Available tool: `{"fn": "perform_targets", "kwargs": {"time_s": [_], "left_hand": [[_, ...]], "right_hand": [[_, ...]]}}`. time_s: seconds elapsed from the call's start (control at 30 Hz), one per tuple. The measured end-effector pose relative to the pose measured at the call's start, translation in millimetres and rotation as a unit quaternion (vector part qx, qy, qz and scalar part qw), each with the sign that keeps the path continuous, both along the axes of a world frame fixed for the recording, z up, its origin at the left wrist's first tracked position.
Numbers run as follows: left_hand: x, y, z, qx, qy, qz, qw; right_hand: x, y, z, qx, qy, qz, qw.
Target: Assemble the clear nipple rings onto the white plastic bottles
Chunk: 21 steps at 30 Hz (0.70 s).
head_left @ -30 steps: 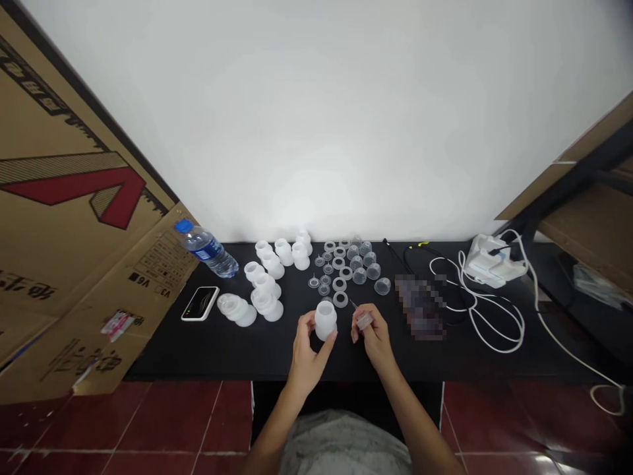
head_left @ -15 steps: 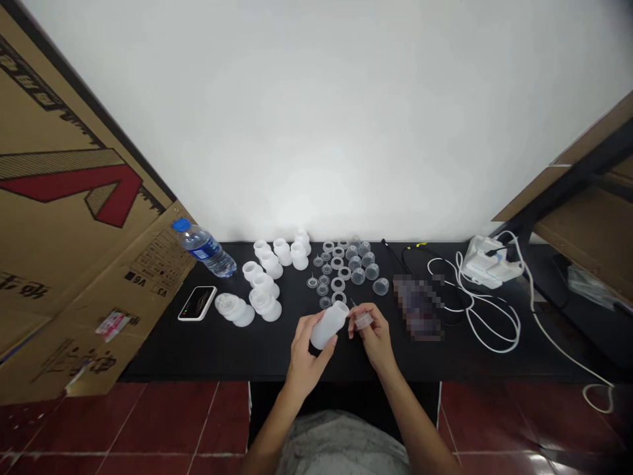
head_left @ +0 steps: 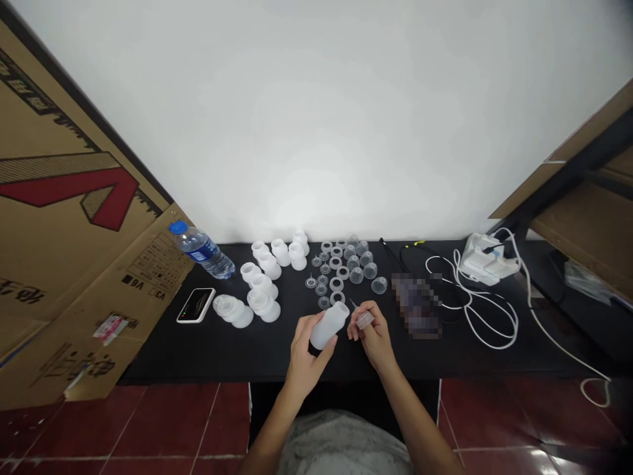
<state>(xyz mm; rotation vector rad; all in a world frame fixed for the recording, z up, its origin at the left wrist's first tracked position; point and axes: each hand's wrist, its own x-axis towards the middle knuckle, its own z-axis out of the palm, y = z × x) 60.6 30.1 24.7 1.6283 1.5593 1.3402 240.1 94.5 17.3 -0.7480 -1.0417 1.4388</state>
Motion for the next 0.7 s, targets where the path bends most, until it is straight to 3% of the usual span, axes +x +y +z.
{"fn": "perform_targets", "kwargs": {"time_s": [0.2,0.53,0.7], "left_hand": [[0.1,-1.3,-1.6,0.013,-0.01,-0.004,1.0],[0.4,-0.6,-1.5,0.022,-0.011,0.016,1.0],[-0.1,-0.5,-0.2,0.024,-0.005,-0.004,1.0]], "right_hand": [[-0.5,-0.4,3.6,-0.017,-0.007,0.003,1.0],[4.7,5.6,5.1,-0.08,0.124,0.025,0.989],[5.4,6.7,6.2,-0.083,0.098,0.016,0.992]]}}
